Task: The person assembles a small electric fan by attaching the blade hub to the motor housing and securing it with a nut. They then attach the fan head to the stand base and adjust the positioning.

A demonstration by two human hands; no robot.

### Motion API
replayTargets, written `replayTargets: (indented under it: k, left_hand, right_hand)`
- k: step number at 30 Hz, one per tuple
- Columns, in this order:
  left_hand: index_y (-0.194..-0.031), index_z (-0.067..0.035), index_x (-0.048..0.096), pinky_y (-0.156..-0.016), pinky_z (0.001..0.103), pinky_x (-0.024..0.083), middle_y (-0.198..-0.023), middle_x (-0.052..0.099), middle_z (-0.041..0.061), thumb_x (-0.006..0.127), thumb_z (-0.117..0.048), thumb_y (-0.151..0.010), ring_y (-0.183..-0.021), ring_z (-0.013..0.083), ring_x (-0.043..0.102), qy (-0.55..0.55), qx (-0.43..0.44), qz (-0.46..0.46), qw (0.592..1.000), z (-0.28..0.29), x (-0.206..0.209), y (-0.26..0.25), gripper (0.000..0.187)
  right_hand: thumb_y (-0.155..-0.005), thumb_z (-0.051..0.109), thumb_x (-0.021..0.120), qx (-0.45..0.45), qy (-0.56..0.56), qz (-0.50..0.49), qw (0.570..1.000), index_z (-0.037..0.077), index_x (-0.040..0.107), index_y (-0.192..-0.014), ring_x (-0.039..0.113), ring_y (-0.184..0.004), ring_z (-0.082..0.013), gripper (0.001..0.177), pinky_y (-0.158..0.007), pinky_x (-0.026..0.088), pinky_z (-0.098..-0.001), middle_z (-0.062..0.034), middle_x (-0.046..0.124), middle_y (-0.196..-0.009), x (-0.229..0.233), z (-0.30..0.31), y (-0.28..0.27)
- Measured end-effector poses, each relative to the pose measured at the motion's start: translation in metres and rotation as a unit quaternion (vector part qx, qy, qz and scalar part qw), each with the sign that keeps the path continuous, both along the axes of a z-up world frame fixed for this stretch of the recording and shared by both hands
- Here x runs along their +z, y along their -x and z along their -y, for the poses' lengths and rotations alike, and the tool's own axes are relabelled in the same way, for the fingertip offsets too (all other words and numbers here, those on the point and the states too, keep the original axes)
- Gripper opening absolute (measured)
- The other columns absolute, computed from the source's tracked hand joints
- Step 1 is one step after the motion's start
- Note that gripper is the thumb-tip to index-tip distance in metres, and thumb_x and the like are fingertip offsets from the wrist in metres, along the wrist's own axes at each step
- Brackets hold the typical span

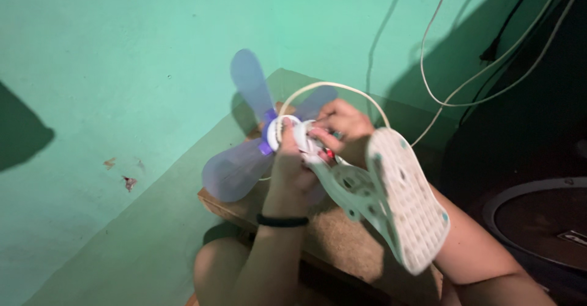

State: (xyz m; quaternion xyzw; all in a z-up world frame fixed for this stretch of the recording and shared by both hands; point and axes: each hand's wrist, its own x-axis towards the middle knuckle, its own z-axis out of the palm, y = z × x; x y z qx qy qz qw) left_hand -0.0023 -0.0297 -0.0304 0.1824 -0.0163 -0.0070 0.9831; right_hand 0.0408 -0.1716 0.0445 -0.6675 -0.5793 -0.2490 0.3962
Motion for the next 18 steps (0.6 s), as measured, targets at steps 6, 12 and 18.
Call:
replayTargets:
  k: [6, 12, 18]
  left_hand:
    - [-0.118, 0.0, 0.06, -0.049, 0.029, 0.053, -0.091, 0.067, 0.01, 0.031, -0.066, -0.106, -0.063, 0.0192, 0.065, -0.045, 0.016, 0.029, 0.998, 0.012, 0.008, 0.005, 0.073]
    - [-0.115, -0.003, 0.06, -0.05, 0.029, 0.052, -0.091, 0.066, 0.009, 0.031, -0.063, -0.107, -0.064, 0.0189, 0.065, -0.012, 0.033, 0.014, 0.999, 0.014, 0.01, 0.003, 0.067]
    - [-0.11, -0.005, 0.061, -0.043, 0.027, 0.049, -0.081, 0.065, 0.009, 0.031, -0.065, -0.106, -0.052, 0.0177, 0.06, -0.039, 0.042, -0.016, 0.998, 0.01, 0.007, 0.006, 0.068]
  right_hand:
    - [-0.079, 0.004, 0.083, -0.02, -0.023, -0.358, 0.933, 0.005, 0.061, -0.1, 0.063, -0.068, -0.0097, 0.031, -0.058, 0.052, -0.0269, -0.0043, 0.065, -0.077, -0.009, 0.0, -0.011]
    - [-0.092, 0.008, 0.073, 0.036, -0.048, -0.439, 0.896, 0.004, 0.071, -0.103, 0.07, -0.073, -0.006, 0.013, -0.063, 0.057, -0.0227, -0.0031, 0.076, -0.086, -0.013, -0.011, -0.006]
    - [-0.092, 0.011, 0.067, -0.064, -0.06, -0.593, 0.801, 0.001, 0.071, -0.102, 0.058, -0.057, -0.0154, 0.015, -0.049, 0.047, -0.0326, -0.0104, 0.07, -0.076, -0.018, -0.018, 0.006]
